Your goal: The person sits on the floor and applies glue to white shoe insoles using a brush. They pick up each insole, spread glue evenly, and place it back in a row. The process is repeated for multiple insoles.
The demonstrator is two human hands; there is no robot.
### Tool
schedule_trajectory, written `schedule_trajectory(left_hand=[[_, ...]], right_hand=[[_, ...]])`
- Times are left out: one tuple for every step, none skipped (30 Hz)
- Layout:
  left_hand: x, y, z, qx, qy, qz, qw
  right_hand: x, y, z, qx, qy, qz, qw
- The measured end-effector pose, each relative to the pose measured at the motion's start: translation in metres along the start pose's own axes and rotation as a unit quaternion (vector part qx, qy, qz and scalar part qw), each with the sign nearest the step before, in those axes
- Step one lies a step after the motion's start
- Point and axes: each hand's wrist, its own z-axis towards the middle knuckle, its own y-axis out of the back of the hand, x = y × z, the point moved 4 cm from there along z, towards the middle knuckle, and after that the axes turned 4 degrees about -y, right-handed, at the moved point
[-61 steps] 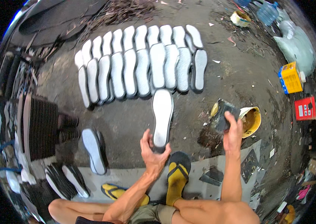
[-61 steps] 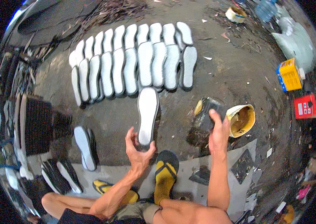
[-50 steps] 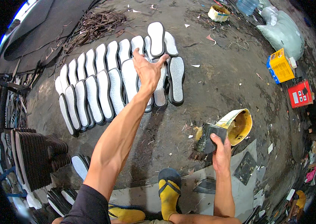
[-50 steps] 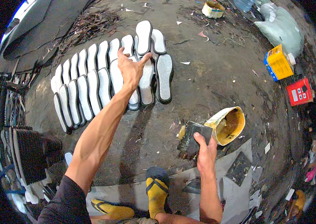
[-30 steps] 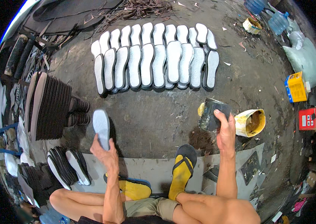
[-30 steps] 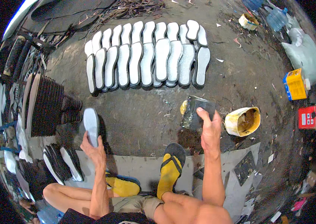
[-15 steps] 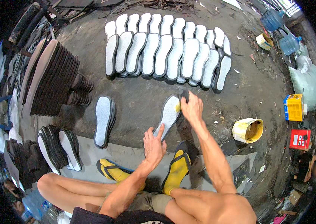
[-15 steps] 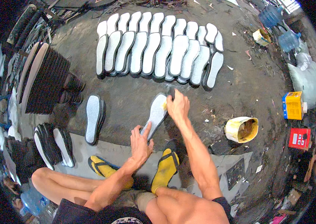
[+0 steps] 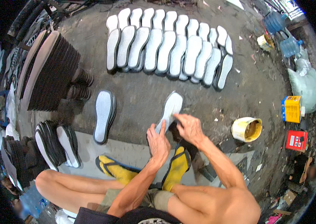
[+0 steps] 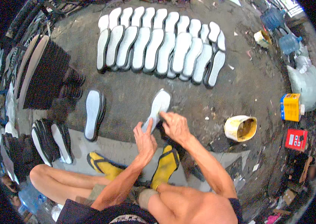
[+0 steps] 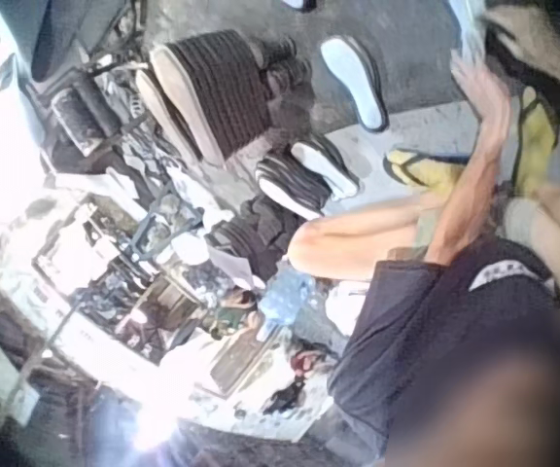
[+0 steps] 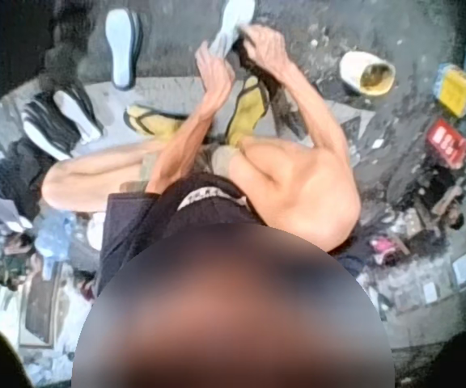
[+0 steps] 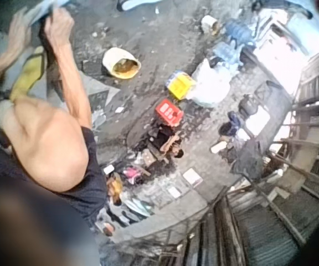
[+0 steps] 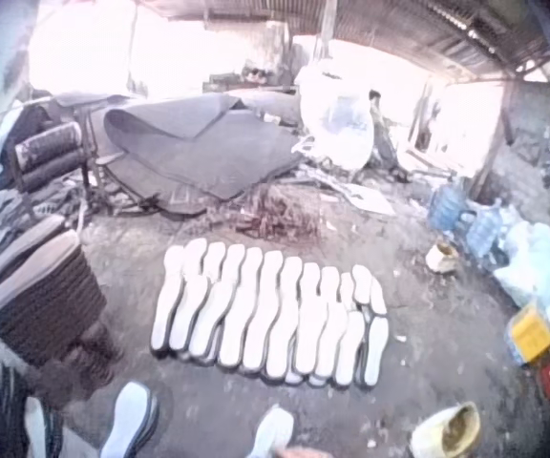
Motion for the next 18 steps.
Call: schedule_trajectory(left_hand=[[-0.001,-0.002,0.006,0.019,0.011,0.001,1.000],[-0.006,0.000,0.012,-0.017,-0.025,-0.026,0.999],[-0.009,0.000,0.016,-0.021,-0.041,-0.042,0.998],[-0.013,0.001,0.018,-0.028,-0.054,-0.055,0.997],[-0.013,0.000,0.022,-0.025,-0.053,-0.068,0.996],[-0.011,-0.001,0.023,-0.002,-0.039,-0.082,0.996],[-0.008,0.000,0.024,0.015,-0.034,-0.095,0.995],[-0.003,0.002,0.024,0.022,-0.036,-0.101,0.994],[0.002,0.008,0.023,0.000,-0.044,-0.129,0.991],[0.010,0.014,0.024,0.002,-0.063,-0.145,0.987],[0.018,0.020,0.026,0.002,-0.083,-0.163,0.983],[0.027,0.025,0.025,0.018,-0.079,-0.172,0.982],[0.032,0.029,0.028,0.012,-0.102,-0.165,0.981],[0.034,0.031,0.026,0.015,-0.115,-0.168,0.979],[0.035,0.030,0.027,0.020,-0.118,-0.163,0.979],[0.035,0.028,0.028,0.026,-0.119,-0.158,0.980],[0.033,0.025,0.027,0.029,-0.105,-0.152,0.982],[0.030,0.021,0.024,0.034,-0.083,-0.144,0.985]], right_hand=[[-0.003,0.000,0.002,0.008,-0.011,-0.008,1.000],[-0.006,0.010,0.010,-0.109,0.023,0.008,0.994],[-0.017,0.022,0.024,-0.209,0.021,0.032,0.977],[-0.033,0.029,0.046,-0.244,0.006,0.037,0.969],[-0.049,0.030,0.061,-0.208,-0.007,0.016,0.978],[-0.060,0.026,0.070,-0.215,-0.029,0.013,0.976],[-0.064,0.019,0.068,-0.197,-0.009,-0.005,0.980],[-0.062,0.008,0.059,-0.179,0.028,-0.025,0.983],[-0.052,-0.005,0.038,-0.205,0.045,-0.017,0.978],[-0.040,-0.020,0.016,-0.188,0.041,-0.020,0.981],[-0.024,-0.036,-0.009,-0.182,0.036,-0.002,0.983],[-0.006,-0.051,-0.035,-0.167,0.024,0.010,0.986],[0.012,-0.061,-0.054,-0.136,0.033,0.023,0.990],[0.026,-0.063,-0.067,-0.081,0.045,0.036,0.995],[0.029,-0.055,-0.064,-0.098,0.033,0.054,0.993],[0.033,-0.044,-0.059,-0.120,0.033,0.076,0.989],[0.025,-0.026,-0.040,-0.166,0.004,0.090,0.982],[0.011,-0.006,-0.010,-0.193,-0.014,0.107,0.975]])
